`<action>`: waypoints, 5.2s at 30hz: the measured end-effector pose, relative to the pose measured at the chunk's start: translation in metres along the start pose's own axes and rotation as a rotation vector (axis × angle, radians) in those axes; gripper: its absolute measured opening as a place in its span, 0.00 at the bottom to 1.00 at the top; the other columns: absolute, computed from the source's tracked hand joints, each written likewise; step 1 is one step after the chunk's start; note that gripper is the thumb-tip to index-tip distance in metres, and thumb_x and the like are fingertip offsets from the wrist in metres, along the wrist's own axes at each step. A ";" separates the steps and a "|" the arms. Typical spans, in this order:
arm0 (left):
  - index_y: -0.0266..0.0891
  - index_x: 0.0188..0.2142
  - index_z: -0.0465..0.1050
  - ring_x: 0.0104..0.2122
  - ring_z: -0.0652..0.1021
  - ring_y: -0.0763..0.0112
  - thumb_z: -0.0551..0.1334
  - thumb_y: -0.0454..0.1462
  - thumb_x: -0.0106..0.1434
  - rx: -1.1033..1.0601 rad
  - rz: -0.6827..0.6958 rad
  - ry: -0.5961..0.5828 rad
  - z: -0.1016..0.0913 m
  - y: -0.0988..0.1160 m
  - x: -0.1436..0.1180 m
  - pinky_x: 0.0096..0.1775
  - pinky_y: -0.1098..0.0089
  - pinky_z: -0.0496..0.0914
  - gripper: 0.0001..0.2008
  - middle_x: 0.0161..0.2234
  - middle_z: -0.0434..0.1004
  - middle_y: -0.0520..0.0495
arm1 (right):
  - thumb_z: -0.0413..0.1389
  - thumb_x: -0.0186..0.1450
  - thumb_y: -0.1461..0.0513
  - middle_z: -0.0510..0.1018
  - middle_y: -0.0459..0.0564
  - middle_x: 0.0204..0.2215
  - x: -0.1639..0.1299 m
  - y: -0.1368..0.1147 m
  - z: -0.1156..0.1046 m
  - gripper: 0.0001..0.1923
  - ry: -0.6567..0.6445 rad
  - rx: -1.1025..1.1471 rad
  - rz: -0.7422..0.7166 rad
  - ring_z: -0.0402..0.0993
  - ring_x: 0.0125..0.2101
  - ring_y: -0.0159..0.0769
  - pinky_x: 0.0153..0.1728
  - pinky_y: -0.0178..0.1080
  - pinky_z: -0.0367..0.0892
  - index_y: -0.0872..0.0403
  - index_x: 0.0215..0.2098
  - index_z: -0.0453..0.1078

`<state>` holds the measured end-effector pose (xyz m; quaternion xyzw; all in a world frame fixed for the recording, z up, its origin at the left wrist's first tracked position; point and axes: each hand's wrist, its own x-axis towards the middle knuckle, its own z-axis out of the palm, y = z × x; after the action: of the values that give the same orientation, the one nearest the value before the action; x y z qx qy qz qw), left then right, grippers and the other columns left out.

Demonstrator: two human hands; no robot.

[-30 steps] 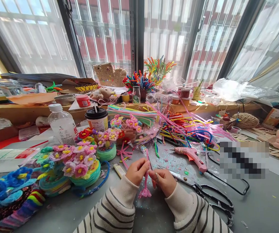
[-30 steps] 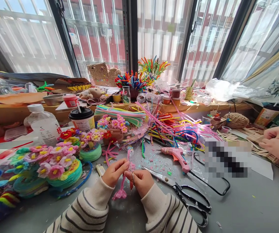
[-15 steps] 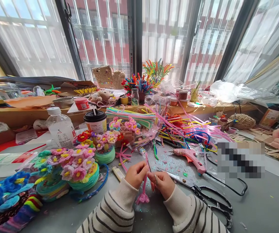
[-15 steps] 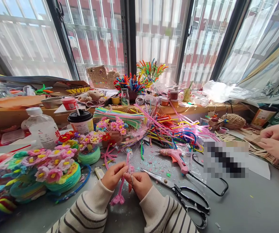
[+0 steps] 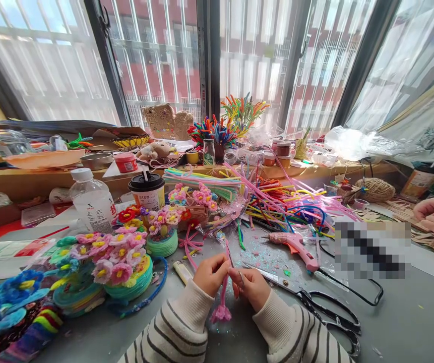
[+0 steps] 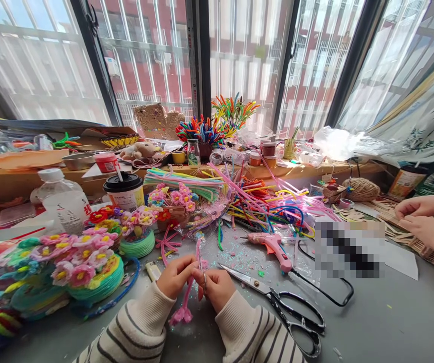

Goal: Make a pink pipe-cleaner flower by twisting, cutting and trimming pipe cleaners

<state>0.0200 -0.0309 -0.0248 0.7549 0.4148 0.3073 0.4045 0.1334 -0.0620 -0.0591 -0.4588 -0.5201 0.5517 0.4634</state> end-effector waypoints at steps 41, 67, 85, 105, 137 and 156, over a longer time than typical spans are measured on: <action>0.37 0.13 0.52 0.17 0.58 0.78 0.48 0.39 0.50 0.004 0.002 -0.046 0.002 0.005 -0.003 0.22 0.75 0.54 0.12 0.13 0.52 0.56 | 0.48 0.43 0.43 0.46 0.35 0.02 0.000 -0.006 -0.001 0.27 0.039 0.200 0.061 0.42 0.04 0.18 0.07 0.28 0.37 0.57 0.07 0.56; 0.37 0.12 0.51 0.17 0.56 0.78 0.48 0.37 0.47 -0.025 -0.019 -0.069 0.003 0.003 -0.002 0.21 0.75 0.53 0.11 0.12 0.49 0.56 | 0.53 0.40 0.45 0.47 0.35 0.00 0.004 -0.002 0.000 0.25 0.032 0.378 0.228 0.39 0.03 0.17 0.06 0.27 0.34 0.57 0.05 0.54; 0.37 0.13 0.53 0.16 0.57 0.79 0.49 0.37 0.48 -0.167 -0.064 -0.068 0.001 0.003 -0.002 0.21 0.75 0.53 0.11 0.12 0.52 0.56 | 0.53 0.42 0.46 0.47 0.35 0.00 0.004 -0.003 -0.005 0.25 0.036 0.414 0.147 0.40 0.03 0.17 0.06 0.26 0.34 0.58 0.05 0.54; 0.34 0.22 0.66 0.14 0.63 0.83 0.61 0.40 0.43 -0.715 -0.171 0.091 -0.003 -0.006 0.004 0.18 0.79 0.58 0.10 0.14 0.61 0.57 | 0.56 0.45 0.56 0.59 0.39 0.10 -0.002 -0.009 0.002 0.13 0.109 0.081 -0.090 0.51 0.15 0.22 0.17 0.29 0.47 0.59 0.14 0.65; 0.35 0.21 0.70 0.16 0.63 0.86 0.64 0.38 0.37 -0.868 -0.240 0.506 -0.016 -0.008 0.031 0.19 0.82 0.58 0.10 0.18 0.66 0.56 | 0.57 0.40 0.53 0.59 0.39 0.10 0.000 -0.011 0.001 0.17 0.051 0.165 0.081 0.49 0.13 0.20 0.15 0.29 0.43 0.59 0.15 0.62; 0.36 0.21 0.65 0.13 0.65 0.87 0.61 0.31 0.44 -1.321 -0.238 0.350 -0.020 -0.004 0.026 0.16 0.84 0.62 0.05 0.16 0.65 0.58 | 0.59 0.39 0.56 0.57 0.37 0.07 -0.001 -0.009 0.002 0.15 0.032 0.420 0.211 0.48 0.08 0.19 0.10 0.28 0.41 0.59 0.13 0.62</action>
<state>0.0146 0.0001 -0.0152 0.2390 0.2798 0.5661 0.7376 0.1314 -0.0628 -0.0496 -0.4129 -0.3356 0.6859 0.4965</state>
